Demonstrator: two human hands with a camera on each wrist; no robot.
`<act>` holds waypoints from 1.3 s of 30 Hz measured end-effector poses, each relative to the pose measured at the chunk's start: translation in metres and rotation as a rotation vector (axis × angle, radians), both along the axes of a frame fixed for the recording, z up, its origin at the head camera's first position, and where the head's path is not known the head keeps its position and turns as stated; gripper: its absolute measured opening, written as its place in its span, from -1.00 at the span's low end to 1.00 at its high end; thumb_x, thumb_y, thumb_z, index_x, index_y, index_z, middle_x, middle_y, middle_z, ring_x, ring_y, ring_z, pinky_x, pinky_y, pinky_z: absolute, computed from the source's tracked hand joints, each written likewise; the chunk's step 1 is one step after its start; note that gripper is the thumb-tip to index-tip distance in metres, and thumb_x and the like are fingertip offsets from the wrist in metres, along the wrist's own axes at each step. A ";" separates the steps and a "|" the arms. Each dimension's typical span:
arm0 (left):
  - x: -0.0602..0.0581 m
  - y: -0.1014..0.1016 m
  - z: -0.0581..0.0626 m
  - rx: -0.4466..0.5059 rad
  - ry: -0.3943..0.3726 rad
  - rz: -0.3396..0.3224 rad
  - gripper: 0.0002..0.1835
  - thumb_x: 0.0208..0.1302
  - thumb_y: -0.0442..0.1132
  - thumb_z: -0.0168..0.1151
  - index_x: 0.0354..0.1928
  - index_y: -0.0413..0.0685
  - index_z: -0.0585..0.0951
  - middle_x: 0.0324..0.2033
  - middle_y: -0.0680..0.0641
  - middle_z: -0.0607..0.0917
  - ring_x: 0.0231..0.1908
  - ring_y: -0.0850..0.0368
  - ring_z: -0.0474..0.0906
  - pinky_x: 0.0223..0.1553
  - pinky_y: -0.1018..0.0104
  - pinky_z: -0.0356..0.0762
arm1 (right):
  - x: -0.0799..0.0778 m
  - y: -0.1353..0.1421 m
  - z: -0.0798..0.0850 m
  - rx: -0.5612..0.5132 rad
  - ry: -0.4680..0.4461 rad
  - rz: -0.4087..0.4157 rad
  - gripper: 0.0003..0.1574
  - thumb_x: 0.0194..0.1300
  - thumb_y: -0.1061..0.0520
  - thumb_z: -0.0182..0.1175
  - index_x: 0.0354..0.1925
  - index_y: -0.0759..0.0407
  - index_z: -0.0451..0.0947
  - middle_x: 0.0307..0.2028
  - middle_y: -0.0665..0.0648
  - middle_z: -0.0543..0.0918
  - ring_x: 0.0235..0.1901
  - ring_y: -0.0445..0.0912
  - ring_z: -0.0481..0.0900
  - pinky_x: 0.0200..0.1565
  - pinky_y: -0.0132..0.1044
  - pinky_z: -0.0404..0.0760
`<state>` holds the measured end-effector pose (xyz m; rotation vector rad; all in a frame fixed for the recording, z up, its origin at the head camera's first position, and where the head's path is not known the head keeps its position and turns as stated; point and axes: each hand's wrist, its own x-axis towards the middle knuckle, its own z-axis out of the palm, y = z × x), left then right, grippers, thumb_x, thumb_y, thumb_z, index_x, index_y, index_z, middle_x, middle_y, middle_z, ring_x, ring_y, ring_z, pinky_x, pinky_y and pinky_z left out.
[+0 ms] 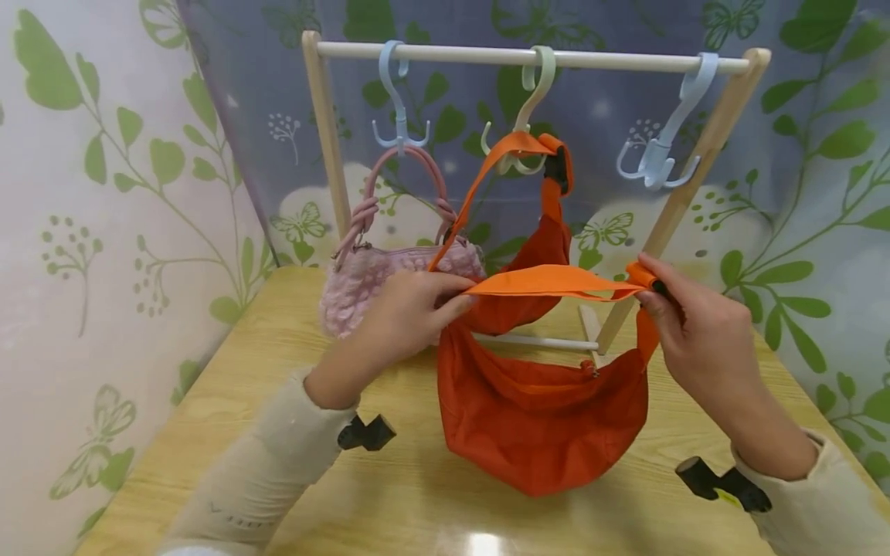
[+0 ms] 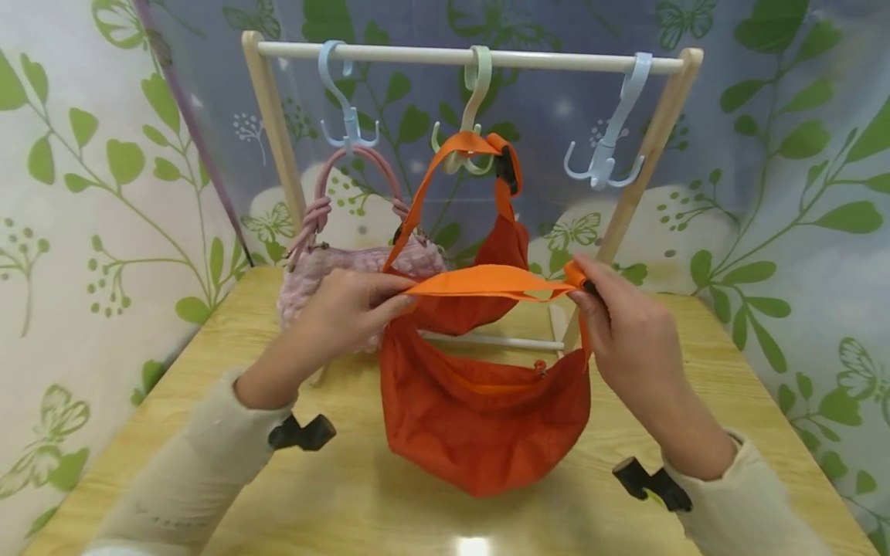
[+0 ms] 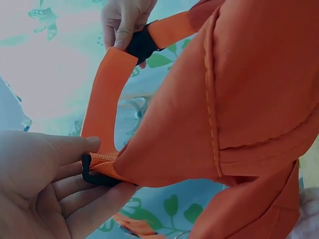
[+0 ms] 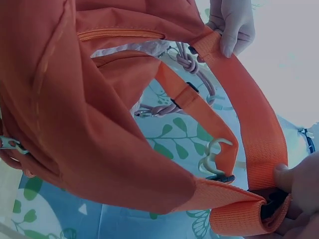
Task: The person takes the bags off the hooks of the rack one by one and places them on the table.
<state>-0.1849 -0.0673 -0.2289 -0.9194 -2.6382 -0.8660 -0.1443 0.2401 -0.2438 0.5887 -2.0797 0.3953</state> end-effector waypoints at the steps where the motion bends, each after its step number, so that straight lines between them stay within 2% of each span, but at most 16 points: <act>1: -0.001 0.002 -0.001 0.001 -0.005 0.002 -0.73 0.39 -0.16 0.20 0.03 -0.04 0.70 -0.43 0.04 0.71 -0.64 0.22 0.38 -0.53 0.37 0.36 | 0.000 0.002 0.000 0.009 0.002 -0.007 -0.24 0.46 -0.25 -0.16 0.16 0.31 0.55 -0.52 0.25 0.65 -0.68 -0.11 0.30 -0.53 -0.37 0.22; 6: -0.005 0.011 -0.004 0.025 -0.026 -0.001 -0.73 0.39 -0.16 0.19 0.03 -0.05 0.70 -0.39 0.02 0.73 -0.65 0.22 0.39 -0.53 0.38 0.36 | -0.001 0.011 0.000 0.026 -0.010 -0.022 -0.29 0.45 -0.21 -0.11 0.16 0.32 0.55 -0.54 0.24 0.64 -0.68 -0.14 0.26 -0.55 -0.39 0.21; 10: -0.010 0.021 -0.007 0.041 -0.059 -0.018 -0.74 0.39 -0.15 0.20 0.02 -0.05 0.70 -0.39 0.04 0.72 -0.64 0.22 0.41 -0.51 0.40 0.36 | -0.001 0.020 -0.001 0.009 -0.029 -0.023 -0.50 0.40 0.02 0.11 0.13 0.34 0.56 -0.54 0.23 0.63 -0.68 -0.18 0.24 -0.55 -0.42 0.19; 13: -0.014 0.030 -0.010 0.049 -0.105 -0.030 -0.73 0.40 -0.13 0.18 0.03 -0.03 0.70 -0.44 0.04 0.71 -0.66 0.21 0.42 -0.55 0.41 0.35 | -0.002 0.026 -0.001 0.002 -0.052 -0.036 -0.56 0.34 0.16 0.21 0.13 0.33 0.56 -0.64 0.16 0.53 -0.69 -0.23 0.16 -0.58 -0.43 0.15; 16: -0.019 0.039 -0.013 0.054 -0.136 -0.036 -0.72 0.40 -0.11 0.17 0.04 -0.01 0.70 -0.39 0.05 0.72 -0.66 0.23 0.42 -0.57 0.43 0.34 | -0.004 0.034 0.000 0.000 -0.073 -0.052 -0.55 0.34 0.18 0.22 0.15 0.32 0.55 -0.69 0.12 0.45 -0.71 -0.27 0.12 -0.62 -0.44 0.11; 20: -0.024 0.052 -0.015 0.045 -0.169 -0.046 -0.71 0.40 -0.08 0.17 0.05 0.00 0.69 -0.44 0.07 0.72 -0.69 0.21 0.36 -0.58 0.45 0.29 | -0.006 0.043 0.002 -0.012 -0.104 -0.093 -0.54 0.31 0.22 0.25 0.15 0.35 0.54 -0.59 0.27 0.58 -0.72 -0.30 0.12 -0.63 -0.47 0.11; 22: -0.025 0.059 -0.016 0.039 -0.187 -0.055 -0.71 0.40 -0.07 0.17 0.04 0.01 0.70 -0.49 0.09 0.70 -0.68 0.22 0.36 -0.58 0.45 0.28 | -0.006 0.048 0.002 -0.015 -0.125 -0.127 -0.55 0.32 0.23 0.23 0.15 0.36 0.54 -0.61 0.26 0.56 -0.73 -0.29 0.11 -0.63 -0.46 0.09; 27: -0.029 0.078 -0.018 0.041 -0.198 -0.101 -0.73 0.40 -0.08 0.17 0.00 0.01 0.71 -0.52 0.15 0.66 -0.67 0.26 0.38 -0.57 0.48 0.30 | -0.006 0.062 0.004 -0.027 -0.213 -0.220 -0.57 0.40 0.21 0.14 0.18 0.37 0.50 -0.74 0.12 0.35 -0.76 -0.27 0.07 -0.69 -0.42 0.04; 32: -0.031 0.096 -0.017 0.054 -0.162 -0.143 -0.76 0.40 -0.07 0.17 -0.12 0.00 0.74 -0.58 0.18 0.63 -0.70 0.29 0.39 -0.62 0.51 0.27 | -0.008 0.079 0.007 -0.054 -0.309 -0.283 -0.54 0.48 0.18 0.03 0.24 0.41 0.42 -0.62 0.30 0.45 -0.76 -0.24 0.10 -0.70 -0.40 0.07; 35: -0.030 0.108 -0.016 0.038 -0.144 -0.147 -0.76 0.39 -0.06 0.18 -0.12 0.02 0.74 -0.64 0.15 0.59 -0.72 0.29 0.32 -0.66 0.52 0.19 | -0.011 0.090 0.006 -0.114 -0.393 -0.287 -0.49 0.53 0.15 -0.06 0.32 0.39 0.33 -0.43 0.42 0.51 -0.75 -0.32 0.15 -0.70 -0.44 0.14; 39: -0.029 0.124 -0.015 0.005 -0.148 -0.144 -0.72 0.40 -0.05 0.16 -0.01 0.05 0.73 -0.66 0.14 0.56 -0.76 0.29 0.27 -0.69 0.54 0.14 | -0.015 0.105 0.002 -0.219 -0.492 -0.273 -0.45 0.56 0.13 -0.18 0.39 0.36 0.23 -0.08 0.57 0.49 -0.65 -0.51 0.19 -0.65 -0.56 0.24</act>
